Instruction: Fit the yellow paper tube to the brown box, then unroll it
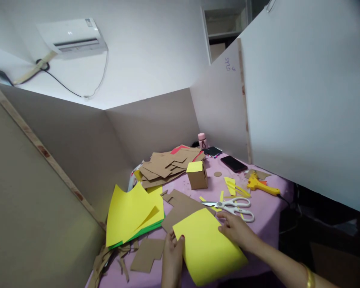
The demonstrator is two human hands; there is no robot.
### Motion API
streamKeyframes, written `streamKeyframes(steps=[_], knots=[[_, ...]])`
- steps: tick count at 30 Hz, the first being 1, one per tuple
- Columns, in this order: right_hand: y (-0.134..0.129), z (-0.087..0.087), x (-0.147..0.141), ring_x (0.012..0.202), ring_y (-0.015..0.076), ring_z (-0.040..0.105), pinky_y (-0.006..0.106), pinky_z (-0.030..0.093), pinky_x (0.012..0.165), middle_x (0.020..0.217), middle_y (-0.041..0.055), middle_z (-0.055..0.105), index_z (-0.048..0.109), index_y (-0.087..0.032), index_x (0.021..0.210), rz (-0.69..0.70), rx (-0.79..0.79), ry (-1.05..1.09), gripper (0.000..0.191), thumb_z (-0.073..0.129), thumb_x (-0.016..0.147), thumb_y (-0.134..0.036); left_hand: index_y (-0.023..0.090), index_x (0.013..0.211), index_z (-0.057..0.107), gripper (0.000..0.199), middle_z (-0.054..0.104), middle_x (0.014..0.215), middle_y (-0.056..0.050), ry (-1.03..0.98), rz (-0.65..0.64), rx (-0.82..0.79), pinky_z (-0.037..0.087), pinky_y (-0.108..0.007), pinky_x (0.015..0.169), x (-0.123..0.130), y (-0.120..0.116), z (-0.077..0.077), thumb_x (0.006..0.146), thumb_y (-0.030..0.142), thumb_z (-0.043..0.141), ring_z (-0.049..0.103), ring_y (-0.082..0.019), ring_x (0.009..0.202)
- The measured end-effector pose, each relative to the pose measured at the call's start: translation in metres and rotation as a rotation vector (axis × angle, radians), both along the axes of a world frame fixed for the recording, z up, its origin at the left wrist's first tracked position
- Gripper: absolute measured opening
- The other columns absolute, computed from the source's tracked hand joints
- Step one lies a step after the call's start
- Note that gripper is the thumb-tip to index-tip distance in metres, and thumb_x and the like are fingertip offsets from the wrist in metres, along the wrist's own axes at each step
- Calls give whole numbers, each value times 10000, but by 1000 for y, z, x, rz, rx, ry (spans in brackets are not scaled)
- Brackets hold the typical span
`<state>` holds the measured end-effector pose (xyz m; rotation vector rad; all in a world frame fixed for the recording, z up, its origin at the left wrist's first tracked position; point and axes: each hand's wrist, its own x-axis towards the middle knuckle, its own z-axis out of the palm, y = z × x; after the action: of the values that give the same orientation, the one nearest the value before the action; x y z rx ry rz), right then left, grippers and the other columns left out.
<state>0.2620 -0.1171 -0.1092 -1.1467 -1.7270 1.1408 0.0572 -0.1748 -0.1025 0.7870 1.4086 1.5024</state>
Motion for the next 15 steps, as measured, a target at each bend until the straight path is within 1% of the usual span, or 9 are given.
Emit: streamKeyframes(steps=[2,3,5,6,8,10,11,13,15], knots=[[2,-6,0,532,172,532,270,353,539,537,-57,557,623,-173,1034,-43,59,-110,341,548,706,-121,99,1249,393,667,632,1153,-224,138,68,25,464,-449,936,-6,2,-9,659,222,679,597,-323,1110],[2,-6,0,544,176,535,270,345,543,545,-51,559,624,-169,1039,-51,85,-162,350,536,707,-104,91,1293,370,690,550,1264,-250,299,120,61,398,-475,1004,-6,0,-13,685,239,659,509,-337,1214],[1,-4,2,575,189,559,275,352,556,583,-25,592,636,-162,1015,-50,125,-266,340,524,705,-79,54,1315,407,611,398,1403,-278,745,200,173,260,-507,1089,-3,-4,-20,772,282,570,324,-351,1347],[0,-3,3,599,200,579,281,367,570,612,-6,620,642,-163,1000,-45,142,-316,330,523,706,-73,32,1299,452,558,362,1433,-282,969,191,234,229,-513,1101,1,-7,-24,811,295,518,267,-353,1373],[-2,2,4,650,236,620,312,408,608,672,40,674,652,-158,978,-36,169,-414,305,523,714,-74,77,1279,526,509,389,1442,-236,1244,26,265,292,-522,1069,12,-9,-34,818,293,514,294,-360,1362],[-4,8,2,728,297,649,376,448,657,753,111,713,667,-145,946,-36,196,-505,259,504,750,-98,140,1268,561,544,454,1396,-203,1430,-146,189,348,-580,1010,23,-8,-43,758,320,612,358,-415,1314],[-5,12,0,803,326,652,413,461,703,826,146,722,674,-143,942,-43,214,-537,257,487,769,-105,160,1268,563,581,473,1374,-198,1506,-197,141,362,-610,983,28,-7,-46,724,340,656,380,-441,1290],[-6,18,-6,1037,356,602,469,454,855,1087,189,690,669,-148,1030,-7,272,-581,322,454,794,-101,169,1260,566,630,479,1349,-203,1624,-235,74,380,-649,943,33,-4,-49,686,389,702,409,-471,1255],[-5,22,-14,1261,338,459,479,376,1021,1362,167,539,586,-160,1226,135,312,-613,450,460,797,-104,157,1254,564,629,484,1333,-208,1703,-235,61,404,-649,916,35,-2,-50,696,415,695,442,-475,1226]])
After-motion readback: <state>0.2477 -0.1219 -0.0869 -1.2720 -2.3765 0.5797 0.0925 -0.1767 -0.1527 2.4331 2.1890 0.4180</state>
